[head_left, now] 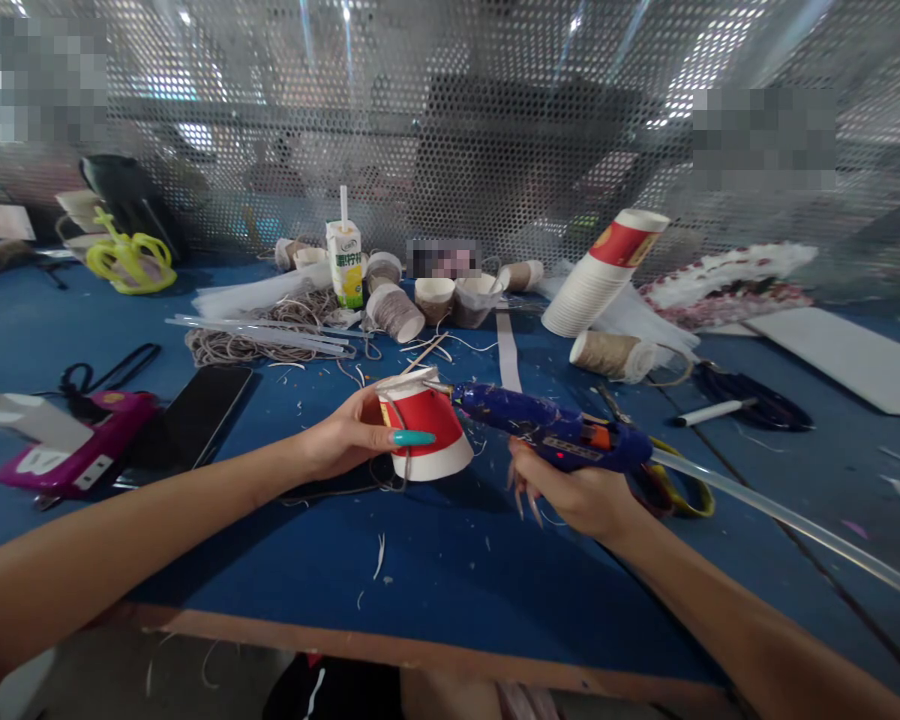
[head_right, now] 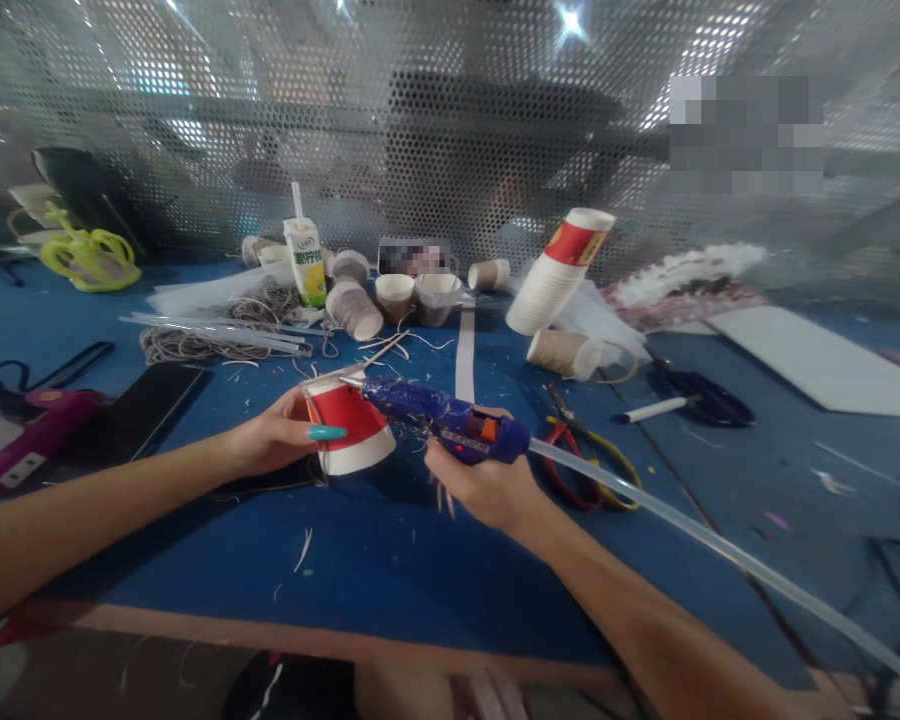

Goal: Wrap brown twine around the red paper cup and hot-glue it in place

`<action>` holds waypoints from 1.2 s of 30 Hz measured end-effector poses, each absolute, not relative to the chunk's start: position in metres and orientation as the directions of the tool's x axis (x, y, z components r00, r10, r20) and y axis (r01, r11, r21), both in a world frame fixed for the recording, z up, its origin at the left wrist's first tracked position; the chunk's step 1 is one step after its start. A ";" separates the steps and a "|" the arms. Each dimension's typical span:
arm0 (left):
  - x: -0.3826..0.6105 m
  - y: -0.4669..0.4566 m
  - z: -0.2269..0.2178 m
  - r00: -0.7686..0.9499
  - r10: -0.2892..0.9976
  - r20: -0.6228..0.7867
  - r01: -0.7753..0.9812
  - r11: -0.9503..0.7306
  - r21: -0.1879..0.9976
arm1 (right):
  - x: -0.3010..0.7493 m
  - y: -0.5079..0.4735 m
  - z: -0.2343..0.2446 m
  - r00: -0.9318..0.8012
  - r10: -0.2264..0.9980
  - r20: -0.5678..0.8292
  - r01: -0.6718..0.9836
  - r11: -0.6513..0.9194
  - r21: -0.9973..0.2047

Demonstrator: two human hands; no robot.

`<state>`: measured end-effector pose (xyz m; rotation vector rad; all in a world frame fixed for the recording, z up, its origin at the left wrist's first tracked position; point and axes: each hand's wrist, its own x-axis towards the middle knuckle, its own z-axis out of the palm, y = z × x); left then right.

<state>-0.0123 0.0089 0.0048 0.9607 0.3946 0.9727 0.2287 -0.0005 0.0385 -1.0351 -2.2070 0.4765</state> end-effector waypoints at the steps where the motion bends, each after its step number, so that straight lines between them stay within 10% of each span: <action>1: -0.012 0.009 0.005 0.537 0.836 0.117 -0.514 0.214 0.830 | 0.229 0.000 0.038 -0.480 0.780 0.401 0.545 0.623 -0.561; 36: -0.016 0.011 -0.001 0.483 0.874 0.062 -0.479 0.204 0.853 | 0.240 0.008 0.026 -0.413 0.809 0.419 0.610 0.587 -0.532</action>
